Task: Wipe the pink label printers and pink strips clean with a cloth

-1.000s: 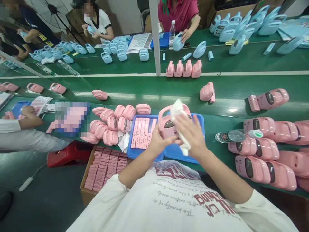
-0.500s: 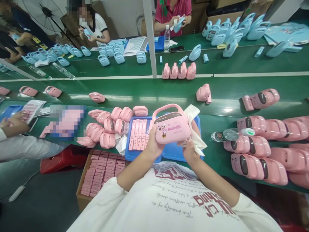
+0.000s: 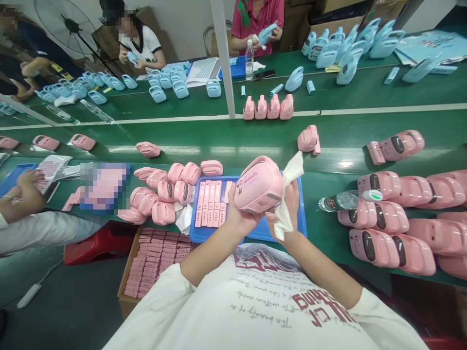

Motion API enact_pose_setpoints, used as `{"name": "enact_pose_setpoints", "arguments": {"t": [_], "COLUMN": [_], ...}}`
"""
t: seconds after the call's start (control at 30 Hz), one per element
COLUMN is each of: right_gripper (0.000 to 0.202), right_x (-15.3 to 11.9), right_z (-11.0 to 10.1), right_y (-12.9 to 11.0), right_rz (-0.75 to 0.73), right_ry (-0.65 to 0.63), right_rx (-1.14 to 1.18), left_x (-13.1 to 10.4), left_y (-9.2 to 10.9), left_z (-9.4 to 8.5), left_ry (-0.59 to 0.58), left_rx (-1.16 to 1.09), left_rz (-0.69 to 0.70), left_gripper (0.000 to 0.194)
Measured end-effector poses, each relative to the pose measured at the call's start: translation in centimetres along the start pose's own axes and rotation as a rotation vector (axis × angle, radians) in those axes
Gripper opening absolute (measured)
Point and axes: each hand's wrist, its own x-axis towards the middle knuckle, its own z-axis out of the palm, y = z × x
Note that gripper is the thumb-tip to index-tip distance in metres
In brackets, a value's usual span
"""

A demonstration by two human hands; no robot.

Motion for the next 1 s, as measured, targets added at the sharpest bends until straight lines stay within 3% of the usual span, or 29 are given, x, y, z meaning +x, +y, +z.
{"name": "enact_pose_setpoints", "arguments": {"t": [0.1, 0.17, 0.27, 0.3, 0.37, 0.5, 0.57, 0.7, 0.8, 0.9, 1.0], "right_gripper": [0.071, 0.065, 0.058, 0.058, 0.061, 0.054, 0.049, 0.043, 0.047, 0.046, 0.039], "right_x": [-1.6, -2.6, -3.0, -2.7, -1.4, 1.6, 2.5, 2.8, 2.5, 2.3, 2.1], "right_z": [1.1, 1.6, 1.6, 1.4, 0.8, -0.1, 0.0, 0.5, 0.7, 0.9, 1.5], "right_y": [1.7, 3.0, 4.5, 4.8, 4.8, 3.5, 3.0, 3.4, 3.9, 3.8, 3.3], "right_rz": [-0.234, -0.351, -0.394, -0.338, -0.091, 0.575, 0.773, 1.001, 1.141, 1.192, 1.283], "right_ry": [0.081, 0.026, 0.032, 0.061, 0.132, 0.172, 0.208, 0.119, -0.050, -0.129, -0.070], "right_rx": [-0.191, -0.249, -0.262, -0.238, -0.074, 0.583, 0.802, 1.038, 1.146, 1.200, 1.198], "left_x": [0.4, 0.7, 1.0, 1.0, 1.1, 1.2, 1.3, 1.1, 1.2, 1.6, 2.2], "left_y": [-0.1, -0.2, -0.5, -0.6, -0.8, -0.7, -0.3, 0.6, 1.2, 1.0, 0.1], "left_z": [0.1, 0.0, -0.1, -0.2, -0.5, -1.4, -1.9, -2.3, -2.2, -2.3, -2.4], "left_ry": [0.017, 0.051, 0.076, 0.071, 0.039, 0.016, 0.000, -0.060, 0.012, 0.052, 0.028], "left_rx": [0.051, 0.073, 0.116, 0.134, 0.193, 0.518, 0.722, 1.086, 1.267, 1.196, 0.950], "left_rz": [-0.033, -0.002, 0.076, 0.108, 0.195, 0.483, 0.610, 0.688, 0.754, 0.751, 0.678], "left_gripper": [0.070, 0.068, 0.062, 0.060, 0.060, 0.071, 0.075, 0.064, 0.065, 0.061, 0.057]}}
